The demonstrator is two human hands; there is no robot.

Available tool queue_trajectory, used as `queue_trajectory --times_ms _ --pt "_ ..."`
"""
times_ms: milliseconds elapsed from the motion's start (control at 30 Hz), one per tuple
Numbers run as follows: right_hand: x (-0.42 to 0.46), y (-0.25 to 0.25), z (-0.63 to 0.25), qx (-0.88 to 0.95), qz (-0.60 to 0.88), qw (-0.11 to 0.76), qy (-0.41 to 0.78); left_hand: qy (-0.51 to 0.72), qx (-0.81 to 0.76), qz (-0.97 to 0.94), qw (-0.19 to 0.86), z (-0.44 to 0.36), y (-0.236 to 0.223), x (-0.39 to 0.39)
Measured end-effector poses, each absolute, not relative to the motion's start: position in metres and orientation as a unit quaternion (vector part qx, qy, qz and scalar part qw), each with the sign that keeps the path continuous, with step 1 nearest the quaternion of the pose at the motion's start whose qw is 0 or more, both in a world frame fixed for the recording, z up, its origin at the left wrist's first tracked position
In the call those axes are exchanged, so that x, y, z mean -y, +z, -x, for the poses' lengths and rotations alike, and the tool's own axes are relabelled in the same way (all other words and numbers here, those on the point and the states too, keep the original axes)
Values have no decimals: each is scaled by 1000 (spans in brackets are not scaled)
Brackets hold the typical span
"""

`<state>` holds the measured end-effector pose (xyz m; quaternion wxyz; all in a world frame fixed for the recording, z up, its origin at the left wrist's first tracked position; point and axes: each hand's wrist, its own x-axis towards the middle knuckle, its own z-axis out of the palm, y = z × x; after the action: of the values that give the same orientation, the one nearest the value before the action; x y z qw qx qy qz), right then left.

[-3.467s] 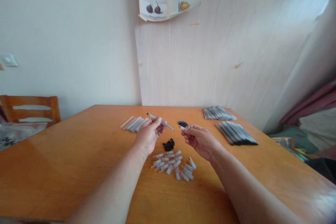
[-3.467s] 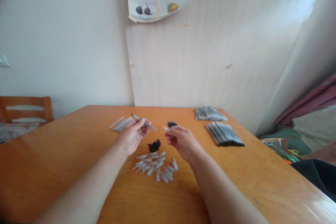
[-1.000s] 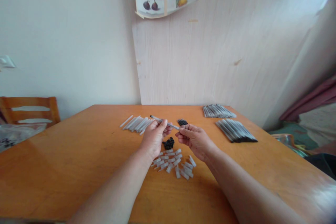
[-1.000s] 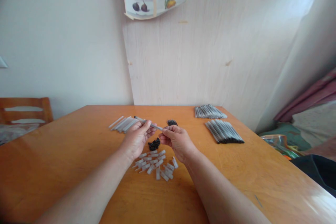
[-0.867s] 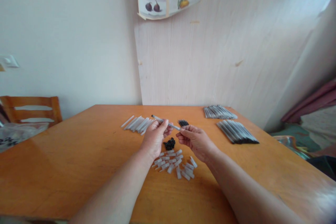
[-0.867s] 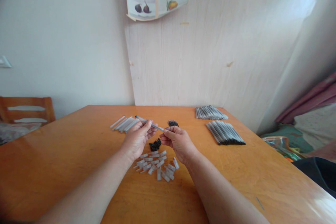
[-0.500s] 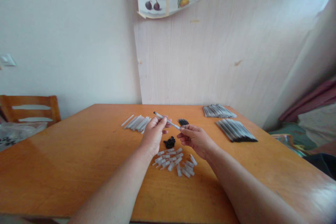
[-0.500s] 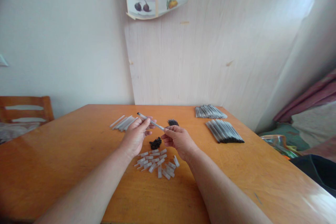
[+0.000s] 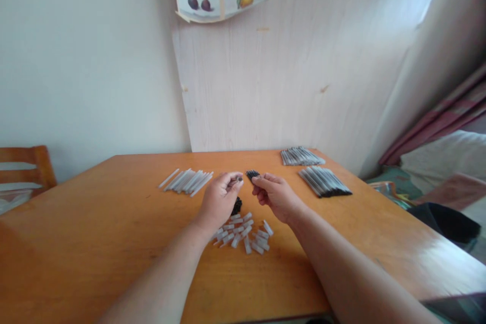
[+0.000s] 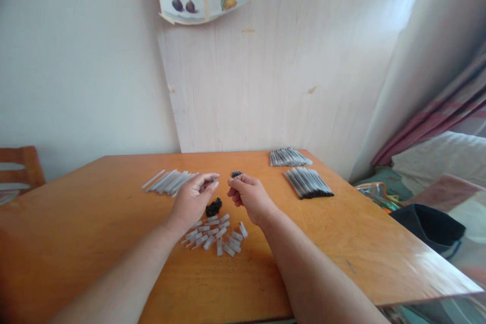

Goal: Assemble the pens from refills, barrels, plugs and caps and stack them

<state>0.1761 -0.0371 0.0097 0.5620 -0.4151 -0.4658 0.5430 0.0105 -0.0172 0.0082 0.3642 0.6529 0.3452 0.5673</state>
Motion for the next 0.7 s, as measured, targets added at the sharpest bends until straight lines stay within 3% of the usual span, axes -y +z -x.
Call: queue_trajectory --times_ms 200,333,467,700 --pt "41 12 -175 520 414 480 572 544 -328 -711 300 -9 6 16" --pt "39 9 -176 524 452 442 570 478 -345 -798 128 -6 -2 8" --pt "37 8 -177 521 474 434 561 416 -349 -840 -1 -4 -9 4" --pt "27 0 -188 526 537 454 478 411 -406 -812 -84 1 -4 3"
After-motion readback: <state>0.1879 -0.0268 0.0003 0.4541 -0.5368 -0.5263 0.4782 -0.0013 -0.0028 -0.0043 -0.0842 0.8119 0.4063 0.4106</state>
